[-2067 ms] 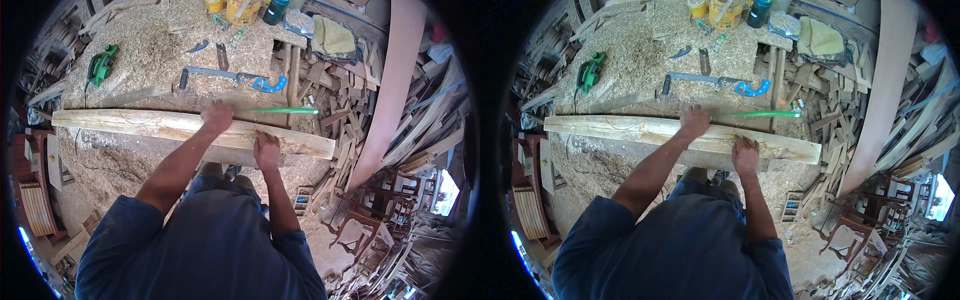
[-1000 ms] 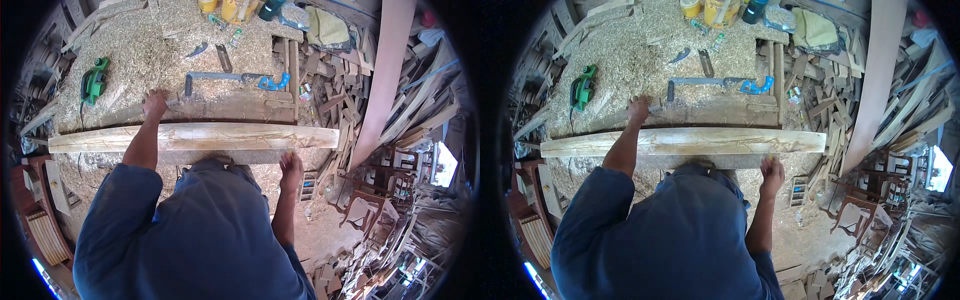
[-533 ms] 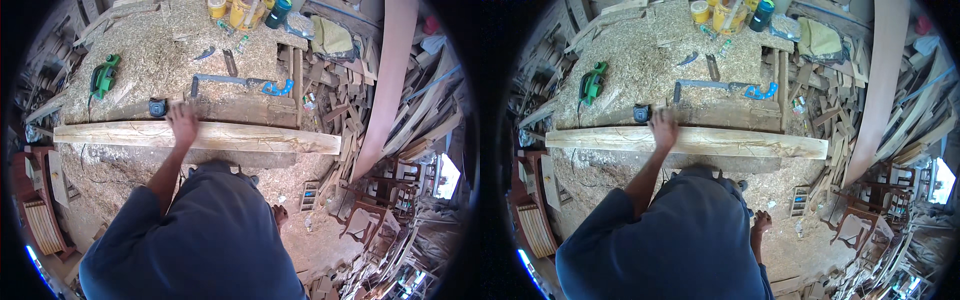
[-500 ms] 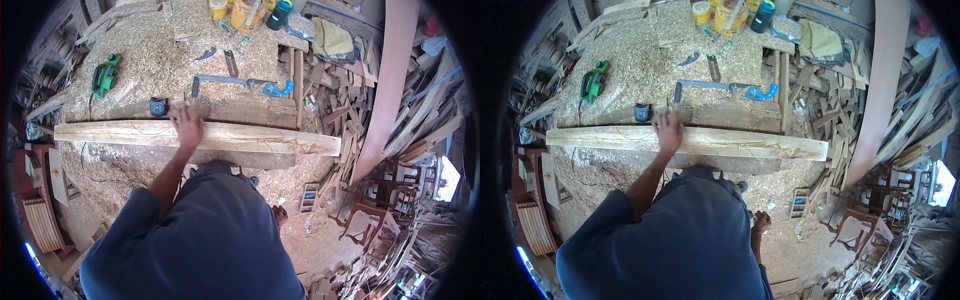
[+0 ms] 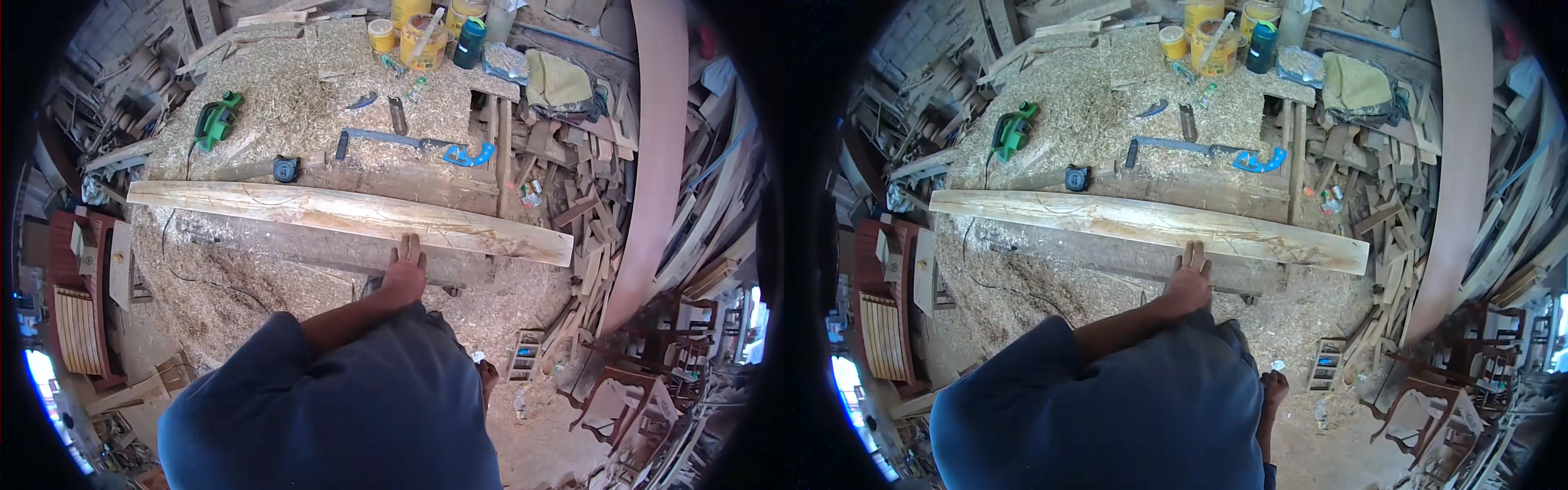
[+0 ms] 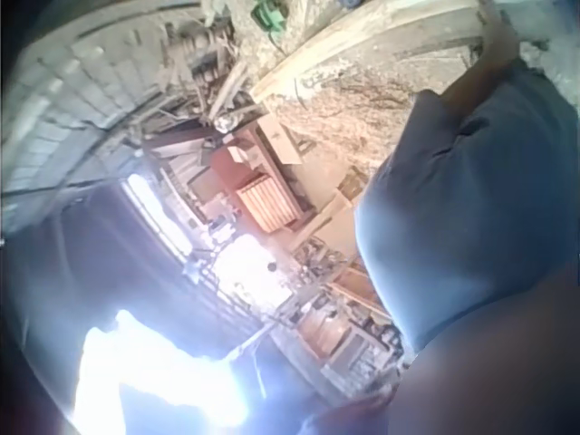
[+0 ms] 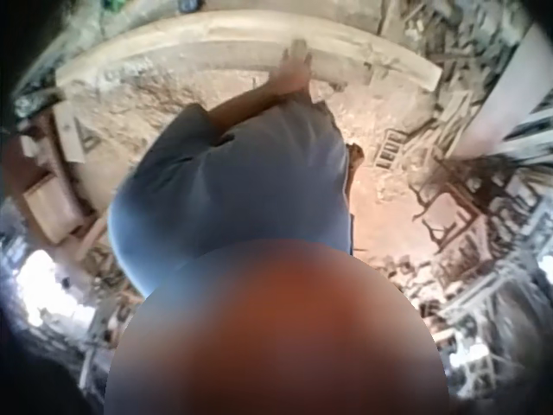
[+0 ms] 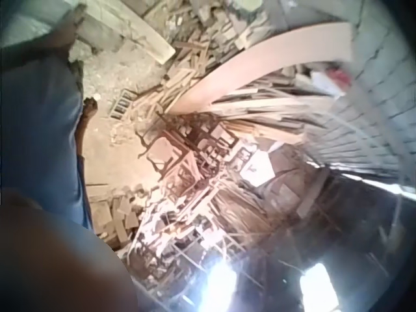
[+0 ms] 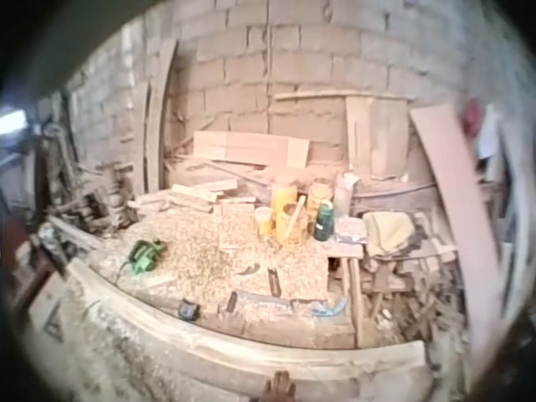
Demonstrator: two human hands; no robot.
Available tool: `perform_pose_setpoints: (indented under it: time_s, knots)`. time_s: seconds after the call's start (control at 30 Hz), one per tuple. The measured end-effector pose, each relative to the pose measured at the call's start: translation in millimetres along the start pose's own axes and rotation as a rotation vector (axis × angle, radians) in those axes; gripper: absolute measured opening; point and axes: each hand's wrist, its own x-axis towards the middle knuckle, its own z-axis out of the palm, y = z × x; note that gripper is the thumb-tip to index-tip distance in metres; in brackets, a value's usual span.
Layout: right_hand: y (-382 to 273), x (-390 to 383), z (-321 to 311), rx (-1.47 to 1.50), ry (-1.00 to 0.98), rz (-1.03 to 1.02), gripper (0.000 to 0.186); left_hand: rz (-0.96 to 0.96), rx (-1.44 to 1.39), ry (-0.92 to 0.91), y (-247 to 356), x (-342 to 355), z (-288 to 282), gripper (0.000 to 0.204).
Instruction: Measuring several small wooden planks with a tape measure and marking them with a pencil on a workbench.
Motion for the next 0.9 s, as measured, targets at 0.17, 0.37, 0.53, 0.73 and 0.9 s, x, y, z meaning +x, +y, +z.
perform_pose_setpoints:
  time_s: [0.17,0.37,0.53,0.73,0.9]
  knots:
    - [108.6,18.7,-45.1,0.289,0.079,-0.097,0.032,-0.027,0.225,0.043,20.1,-5.8,22.3,0.065]
    - [127.8,19.5,-77.7,-0.264,0.003,-0.202,0.032,-0.088,0.327,0.113,18.1,2.5,45.5,0.06]
    - [167.5,45.0,-61.1,-0.062,0.013,-0.198,0.032,-0.095,0.309,-0.053,20.4,-5.4,28.5,0.06]
    - [121.2,21.2,-35.5,0.012,0.031,-0.151,0.033,-0.046,0.076,-0.011,9.0,-6.3,7.2,0.066]
    - [60.3,-8.5,-28.6,-0.093,-0.043,-0.112,0.031,-0.374,0.011,0.317,-50.9,-16.4,31.3,0.078]
